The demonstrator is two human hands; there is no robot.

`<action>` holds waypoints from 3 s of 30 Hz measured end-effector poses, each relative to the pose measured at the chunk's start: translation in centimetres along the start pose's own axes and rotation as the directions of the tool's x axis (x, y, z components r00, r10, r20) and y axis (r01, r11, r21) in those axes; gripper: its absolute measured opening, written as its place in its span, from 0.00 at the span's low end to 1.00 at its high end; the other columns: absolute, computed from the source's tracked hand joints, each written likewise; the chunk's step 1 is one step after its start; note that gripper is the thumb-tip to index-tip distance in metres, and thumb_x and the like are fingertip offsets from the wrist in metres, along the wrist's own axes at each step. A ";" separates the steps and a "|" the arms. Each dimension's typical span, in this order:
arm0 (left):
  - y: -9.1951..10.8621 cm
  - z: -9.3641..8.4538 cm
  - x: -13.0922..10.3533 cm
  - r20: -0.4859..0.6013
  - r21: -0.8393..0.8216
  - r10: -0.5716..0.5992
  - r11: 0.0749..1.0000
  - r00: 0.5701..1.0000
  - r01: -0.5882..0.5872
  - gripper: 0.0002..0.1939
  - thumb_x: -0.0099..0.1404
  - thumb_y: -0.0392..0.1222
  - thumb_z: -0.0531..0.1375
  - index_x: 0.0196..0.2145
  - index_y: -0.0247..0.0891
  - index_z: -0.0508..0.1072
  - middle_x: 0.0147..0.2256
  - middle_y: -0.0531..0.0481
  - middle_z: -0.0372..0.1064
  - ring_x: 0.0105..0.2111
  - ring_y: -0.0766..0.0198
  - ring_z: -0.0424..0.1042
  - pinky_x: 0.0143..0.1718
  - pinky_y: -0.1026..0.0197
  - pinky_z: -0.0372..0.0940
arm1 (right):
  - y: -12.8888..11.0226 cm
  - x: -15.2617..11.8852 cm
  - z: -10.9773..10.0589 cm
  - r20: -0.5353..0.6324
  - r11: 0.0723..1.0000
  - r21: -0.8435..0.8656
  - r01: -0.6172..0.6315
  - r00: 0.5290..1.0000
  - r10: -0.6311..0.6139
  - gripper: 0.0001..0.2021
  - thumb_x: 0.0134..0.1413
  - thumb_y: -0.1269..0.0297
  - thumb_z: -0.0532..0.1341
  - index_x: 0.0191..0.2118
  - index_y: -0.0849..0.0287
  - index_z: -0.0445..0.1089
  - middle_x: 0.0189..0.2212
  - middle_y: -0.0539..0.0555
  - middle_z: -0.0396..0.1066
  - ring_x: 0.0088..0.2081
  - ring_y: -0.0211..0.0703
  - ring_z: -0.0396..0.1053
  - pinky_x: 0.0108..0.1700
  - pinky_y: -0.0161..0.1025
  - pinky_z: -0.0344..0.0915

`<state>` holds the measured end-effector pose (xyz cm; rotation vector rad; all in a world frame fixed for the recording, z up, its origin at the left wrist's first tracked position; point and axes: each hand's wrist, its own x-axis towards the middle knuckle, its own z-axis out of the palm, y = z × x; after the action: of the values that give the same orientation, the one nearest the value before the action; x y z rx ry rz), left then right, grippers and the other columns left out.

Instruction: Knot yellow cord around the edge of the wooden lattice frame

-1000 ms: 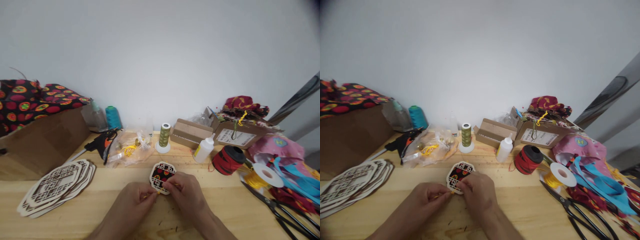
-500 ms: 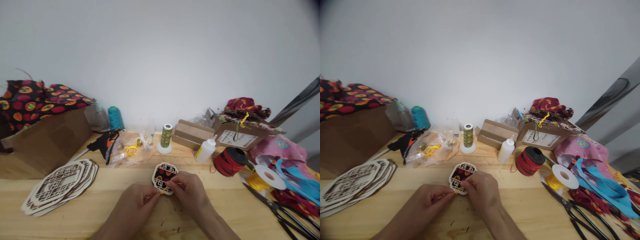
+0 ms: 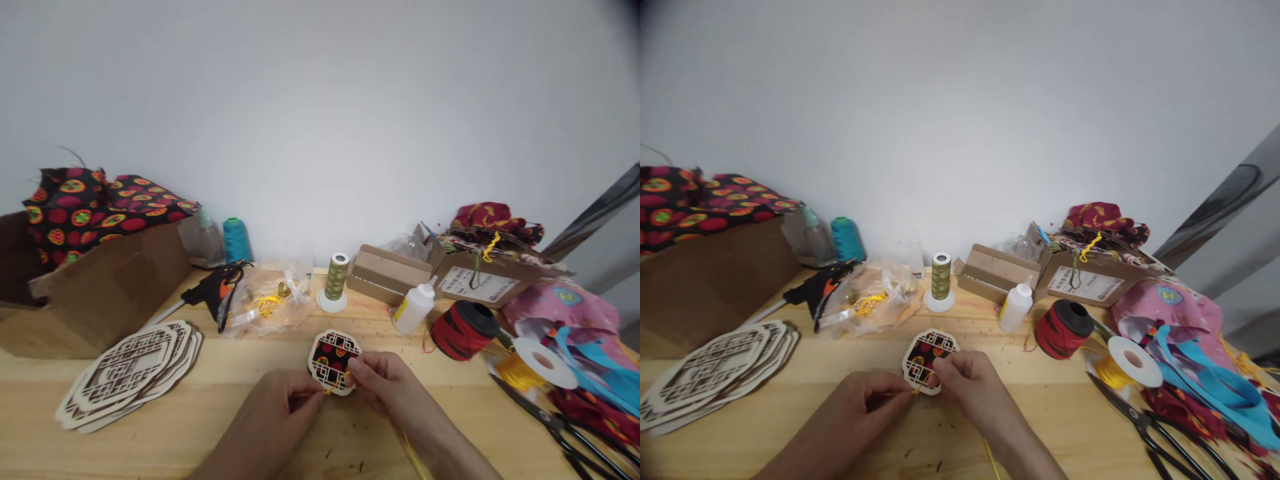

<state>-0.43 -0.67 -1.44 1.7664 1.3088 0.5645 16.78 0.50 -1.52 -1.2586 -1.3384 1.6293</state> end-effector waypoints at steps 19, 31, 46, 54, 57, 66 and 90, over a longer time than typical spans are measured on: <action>0.4 -0.7 0.4 0.109 -0.377 0.013 0.926 0.994 0.029 0.13 0.56 0.39 0.52 0.34 0.37 0.74 0.29 0.51 0.74 0.33 0.60 0.70 0.36 0.63 0.61 | 1.2 -0.4 2.2 0.118 0.583 -0.741 0.333 0.919 -0.376 0.10 0.47 0.68 0.52 0.36 0.53 0.66 0.16 0.45 0.65 0.17 0.31 0.57 0.20 0.27 0.51; 0.2 -0.8 0.7 0.033 -0.392 -0.106 0.913 0.994 0.111 0.10 0.52 0.42 0.56 0.27 0.33 0.75 0.26 0.49 0.74 0.29 0.60 0.68 0.30 0.65 0.61 | 0.6 -0.9 2.4 0.015 0.435 -0.865 0.251 0.878 -0.478 0.07 0.48 0.65 0.52 0.29 0.49 0.67 0.21 0.43 0.71 0.20 0.33 0.66 0.22 0.27 0.50; 0.3 -0.6 0.7 -0.014 -0.459 -0.145 0.880 0.989 0.122 0.08 0.49 0.40 0.58 0.24 0.32 0.72 0.24 0.51 0.72 0.28 0.62 0.67 0.30 0.64 0.60 | 0.6 -0.8 2.4 0.026 0.389 -0.887 0.248 0.868 -0.495 0.06 0.46 0.68 0.52 0.27 0.53 0.66 0.18 0.45 0.68 0.20 0.33 0.62 0.23 0.30 0.47; 0.3 -0.6 0.8 -0.012 -0.516 -0.166 0.846 0.986 0.136 0.07 0.48 0.40 0.59 0.24 0.33 0.72 0.24 0.51 0.72 0.28 0.63 0.67 0.30 0.65 0.60 | 0.9 -0.7 2.3 0.028 0.389 -0.888 0.247 0.872 -0.489 0.07 0.45 0.68 0.52 0.30 0.51 0.66 0.19 0.44 0.69 0.20 0.33 0.63 0.23 0.30 0.47; 0.3 -0.6 0.8 -0.040 -0.513 -0.175 0.849 0.984 0.131 0.06 0.48 0.39 0.59 0.23 0.33 0.73 0.23 0.52 0.72 0.27 0.63 0.68 0.30 0.65 0.60 | 0.9 -0.7 2.3 0.058 0.382 -0.884 0.268 0.875 -0.480 0.07 0.46 0.68 0.52 0.30 0.51 0.65 0.21 0.44 0.69 0.21 0.33 0.64 0.23 0.29 0.48; 0.1 -0.7 0.7 -0.110 -0.500 -0.170 0.861 0.979 0.093 0.05 0.47 0.38 0.60 0.23 0.34 0.72 0.23 0.52 0.71 0.27 0.63 0.68 0.28 0.65 0.60 | 0.0 -1.0 2.2 0.088 0.453 -0.832 0.322 0.882 -0.464 0.11 0.52 0.66 0.48 0.33 0.52 0.67 0.25 0.47 0.71 0.24 0.33 0.65 0.25 0.28 0.51; 0.1 0.0 0.6 -0.020 -0.566 -0.079 0.823 0.997 0.053 0.06 0.43 0.36 0.63 0.22 0.32 0.70 0.22 0.52 0.70 0.25 0.66 0.67 0.26 0.67 0.59 | 1.9 0.8 2.3 -0.066 0.998 0.048 -0.034 0.997 0.038 0.04 0.25 0.68 0.54 0.16 0.63 0.60 0.10 0.44 0.53 0.14 0.27 0.48 0.17 0.27 0.42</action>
<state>-0.16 -0.13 -1.48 1.2143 1.0755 0.8551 14.47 0.04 -3.55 -1.3050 -1.2364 1.6191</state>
